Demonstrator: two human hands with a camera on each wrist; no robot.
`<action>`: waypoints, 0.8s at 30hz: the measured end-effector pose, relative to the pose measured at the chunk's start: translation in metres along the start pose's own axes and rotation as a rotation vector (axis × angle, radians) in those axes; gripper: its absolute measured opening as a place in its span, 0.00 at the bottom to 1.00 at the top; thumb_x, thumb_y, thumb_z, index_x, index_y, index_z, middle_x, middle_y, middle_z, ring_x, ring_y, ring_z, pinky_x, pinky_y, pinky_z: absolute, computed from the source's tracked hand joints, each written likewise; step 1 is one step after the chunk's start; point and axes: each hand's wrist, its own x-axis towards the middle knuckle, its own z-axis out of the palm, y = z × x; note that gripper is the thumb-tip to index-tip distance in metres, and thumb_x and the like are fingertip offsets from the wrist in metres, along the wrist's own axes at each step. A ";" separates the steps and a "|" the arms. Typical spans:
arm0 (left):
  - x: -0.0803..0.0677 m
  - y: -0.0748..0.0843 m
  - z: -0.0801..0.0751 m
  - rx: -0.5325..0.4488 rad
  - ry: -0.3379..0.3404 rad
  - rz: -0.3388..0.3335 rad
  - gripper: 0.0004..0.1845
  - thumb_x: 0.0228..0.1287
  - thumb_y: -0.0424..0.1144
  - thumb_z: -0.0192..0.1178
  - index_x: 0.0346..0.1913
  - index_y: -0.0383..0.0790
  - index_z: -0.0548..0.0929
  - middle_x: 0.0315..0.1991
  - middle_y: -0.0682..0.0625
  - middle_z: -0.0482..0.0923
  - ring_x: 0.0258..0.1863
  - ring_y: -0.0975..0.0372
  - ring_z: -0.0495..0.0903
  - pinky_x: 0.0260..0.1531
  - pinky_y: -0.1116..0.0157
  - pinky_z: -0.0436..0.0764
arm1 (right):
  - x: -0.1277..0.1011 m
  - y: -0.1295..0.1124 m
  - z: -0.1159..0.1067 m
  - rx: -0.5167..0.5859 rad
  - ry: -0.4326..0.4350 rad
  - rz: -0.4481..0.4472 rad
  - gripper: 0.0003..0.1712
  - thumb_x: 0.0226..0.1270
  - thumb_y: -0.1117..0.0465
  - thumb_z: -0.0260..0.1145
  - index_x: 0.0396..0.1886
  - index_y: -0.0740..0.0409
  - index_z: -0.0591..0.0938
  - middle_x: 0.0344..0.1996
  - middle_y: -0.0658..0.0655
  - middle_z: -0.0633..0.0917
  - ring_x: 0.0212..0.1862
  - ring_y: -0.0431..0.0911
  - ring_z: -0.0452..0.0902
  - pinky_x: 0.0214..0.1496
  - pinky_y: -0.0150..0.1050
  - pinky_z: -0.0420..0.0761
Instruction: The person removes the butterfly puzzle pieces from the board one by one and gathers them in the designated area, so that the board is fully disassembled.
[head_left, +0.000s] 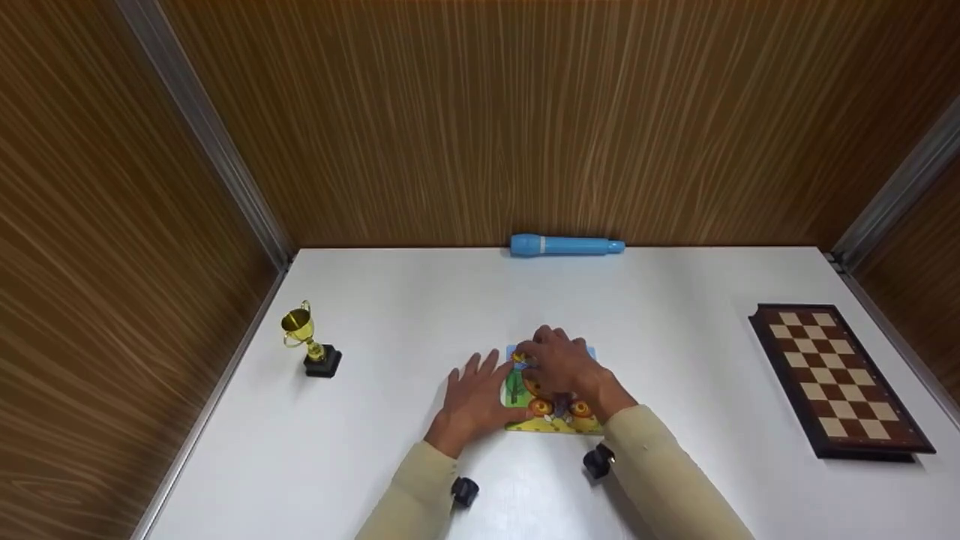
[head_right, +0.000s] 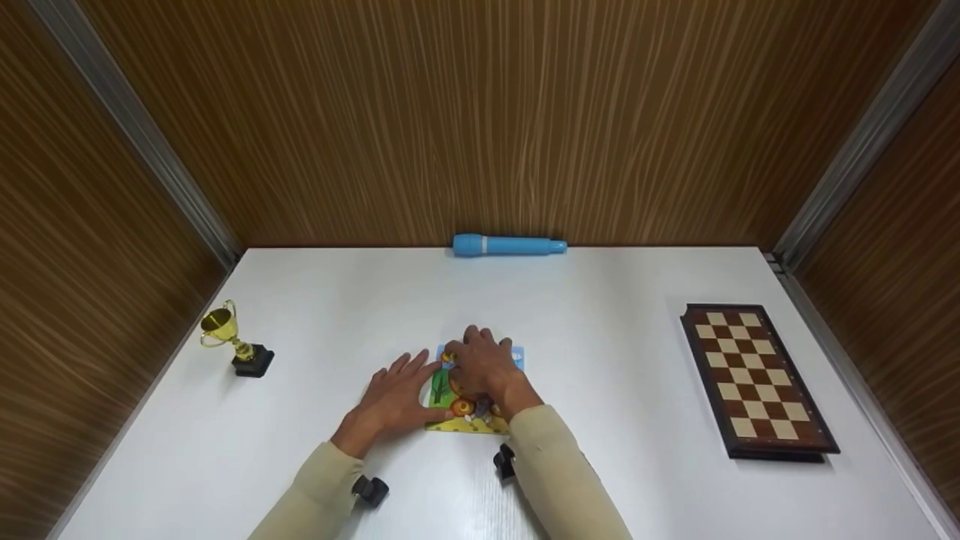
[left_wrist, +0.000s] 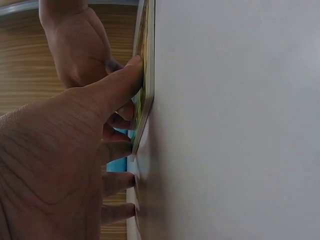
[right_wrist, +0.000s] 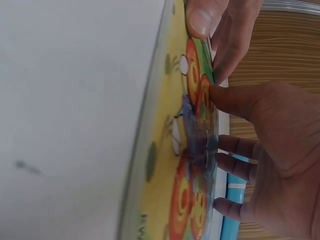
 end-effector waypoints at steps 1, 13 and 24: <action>0.000 0.000 0.000 -0.002 -0.003 -0.004 0.48 0.51 0.69 0.62 0.74 0.52 0.62 0.77 0.47 0.53 0.76 0.47 0.50 0.70 0.39 0.53 | 0.001 0.000 -0.001 -0.003 -0.007 0.004 0.24 0.66 0.48 0.64 0.63 0.37 0.76 0.57 0.53 0.73 0.60 0.51 0.66 0.62 0.61 0.67; 0.000 0.000 0.000 -0.019 -0.013 -0.010 0.50 0.51 0.71 0.61 0.74 0.52 0.62 0.78 0.48 0.52 0.77 0.47 0.49 0.70 0.40 0.51 | 0.009 0.000 -0.002 0.087 -0.101 0.001 0.24 0.67 0.53 0.64 0.63 0.39 0.75 0.54 0.57 0.72 0.51 0.48 0.71 0.59 0.51 0.78; -0.001 0.000 0.000 -0.015 -0.005 -0.006 0.49 0.51 0.71 0.61 0.74 0.53 0.61 0.78 0.48 0.52 0.77 0.47 0.48 0.70 0.40 0.51 | 0.010 0.000 -0.008 0.104 -0.128 0.017 0.27 0.63 0.53 0.68 0.62 0.39 0.75 0.52 0.56 0.73 0.49 0.47 0.71 0.57 0.51 0.79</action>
